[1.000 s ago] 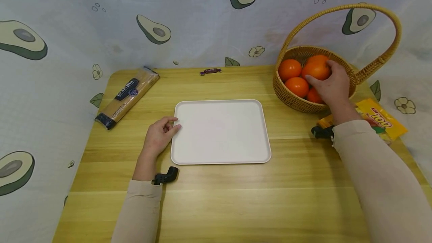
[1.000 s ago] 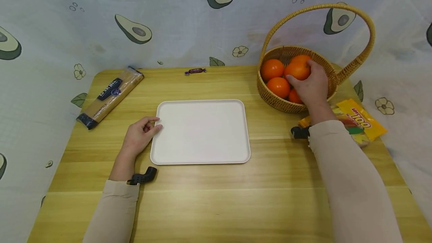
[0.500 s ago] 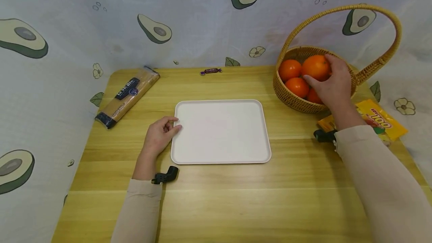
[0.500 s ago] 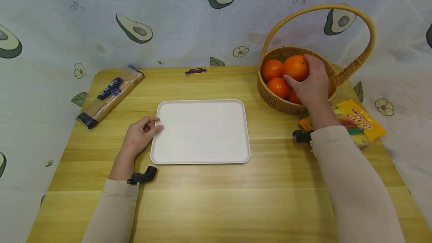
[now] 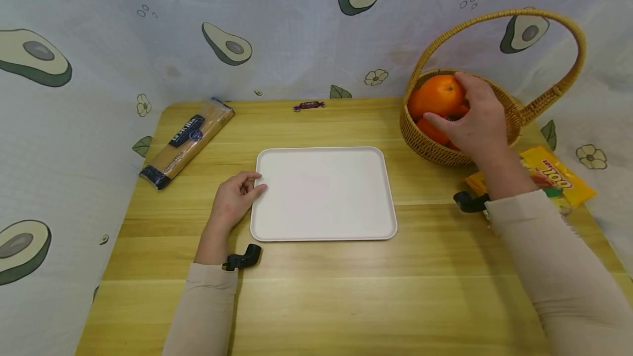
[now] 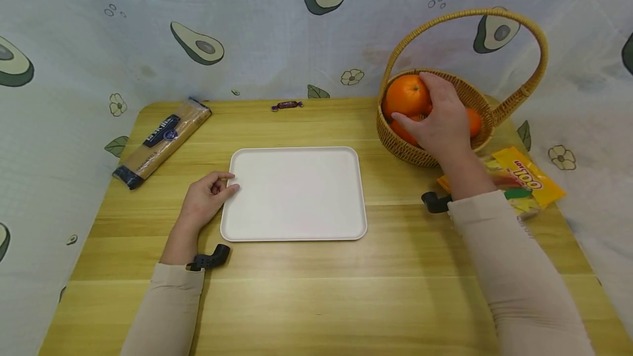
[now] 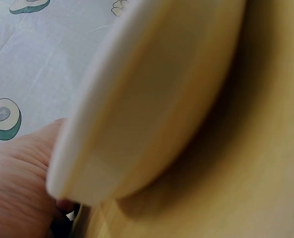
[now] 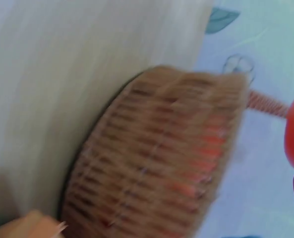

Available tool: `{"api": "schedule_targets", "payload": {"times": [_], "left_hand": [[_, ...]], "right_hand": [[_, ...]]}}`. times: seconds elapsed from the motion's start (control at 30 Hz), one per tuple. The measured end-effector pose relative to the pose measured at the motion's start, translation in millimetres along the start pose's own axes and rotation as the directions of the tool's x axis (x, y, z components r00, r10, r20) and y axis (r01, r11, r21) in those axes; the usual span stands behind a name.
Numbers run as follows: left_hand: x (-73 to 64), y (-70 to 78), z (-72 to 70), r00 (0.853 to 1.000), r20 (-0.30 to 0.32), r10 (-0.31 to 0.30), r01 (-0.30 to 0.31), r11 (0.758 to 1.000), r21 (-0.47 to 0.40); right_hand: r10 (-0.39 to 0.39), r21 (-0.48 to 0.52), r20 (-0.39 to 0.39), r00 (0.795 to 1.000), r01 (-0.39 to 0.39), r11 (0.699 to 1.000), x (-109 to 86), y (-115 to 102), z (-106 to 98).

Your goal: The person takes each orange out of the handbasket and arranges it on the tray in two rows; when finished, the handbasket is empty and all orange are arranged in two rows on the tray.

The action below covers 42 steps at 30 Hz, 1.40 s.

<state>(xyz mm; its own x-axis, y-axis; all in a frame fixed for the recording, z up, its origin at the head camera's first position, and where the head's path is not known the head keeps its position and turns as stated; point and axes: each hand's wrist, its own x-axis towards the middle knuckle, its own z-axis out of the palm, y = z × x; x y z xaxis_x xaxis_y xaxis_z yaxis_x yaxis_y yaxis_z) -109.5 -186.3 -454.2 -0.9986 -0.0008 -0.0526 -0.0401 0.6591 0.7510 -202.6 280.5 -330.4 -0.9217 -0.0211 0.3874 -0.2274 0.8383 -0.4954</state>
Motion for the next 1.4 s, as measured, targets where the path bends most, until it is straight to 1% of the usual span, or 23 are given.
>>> {"api": "schedule_targets", "payload": {"times": [0.1,0.23,0.37,0.5,0.67,0.8,0.9,1.07,1.2,1.3,1.4], "left_hand": [[0.3,-0.4,0.3,1.000,0.001,-0.001,0.001,1.000,-0.005],[0.5,-0.9,0.5,1.000,0.001,0.000,0.000,1.000,-0.013],[0.6,-0.6,0.2,1.000,-0.005,0.004,-0.004,1.000,-0.011],[1.0,-0.1,0.1,1.000,-0.012,0.010,-0.010,1.000,-0.012],[1.1,-0.4,0.3,1.000,-0.014,0.011,-0.012,1.000,-0.016],[1.1,-1.0,0.4,1.000,-0.013,0.007,-0.007,1.000,-0.012],[1.6,-1.5,0.2,1.000,-0.010,0.009,-0.009,1.000,-0.008],[3.3,-1.4,0.6,1.000,-0.010,0.021,-0.021,1.000,-0.010],[3.8,-1.9,0.7,1.000,-0.004,0.010,-0.010,1.000,-0.014],[3.6,-3.4,0.6,1.000,0.000,0.000,0.000,1.000,-0.012],[3.6,-4.5,0.5,1.000,-0.001,-0.004,0.004,1.000,-0.013]], "right_hand": [[-0.066,0.015,-0.016,0.998,0.067,0.998,-2.6,-14.3,3.6],[-0.152,0.036,-0.005,0.988,0.152,0.988,-6.8,-34.8,10.9],[-0.210,0.062,0.048,0.976,0.207,0.976,-13.7,-53.0,23.5],[-0.251,0.090,0.112,0.961,0.242,0.966,-22.5,-65.8,41.8],[-0.255,0.144,0.215,0.943,0.227,0.963,-35.4,-81.0,66.7],[-0.249,0.179,0.300,0.921,0.202,0.963,-45.9,-93.9,84.5],[-0.249,0.195,0.346,0.905,0.190,0.962,-53.0,-104.6,96.1],[-0.233,0.236,0.412,0.881,0.144,0.961,-63.1,-124.2,113.2],[-0.207,0.280,0.460,0.864,0.080,0.957,-66.7,-140.2,125.8],[-0.208,0.326,0.481,0.852,0.047,0.944,-67.0,-151.9,134.5],[-0.226,0.373,0.489,0.842,0.031,0.927,-66.5,-162.2,142.6]]}}
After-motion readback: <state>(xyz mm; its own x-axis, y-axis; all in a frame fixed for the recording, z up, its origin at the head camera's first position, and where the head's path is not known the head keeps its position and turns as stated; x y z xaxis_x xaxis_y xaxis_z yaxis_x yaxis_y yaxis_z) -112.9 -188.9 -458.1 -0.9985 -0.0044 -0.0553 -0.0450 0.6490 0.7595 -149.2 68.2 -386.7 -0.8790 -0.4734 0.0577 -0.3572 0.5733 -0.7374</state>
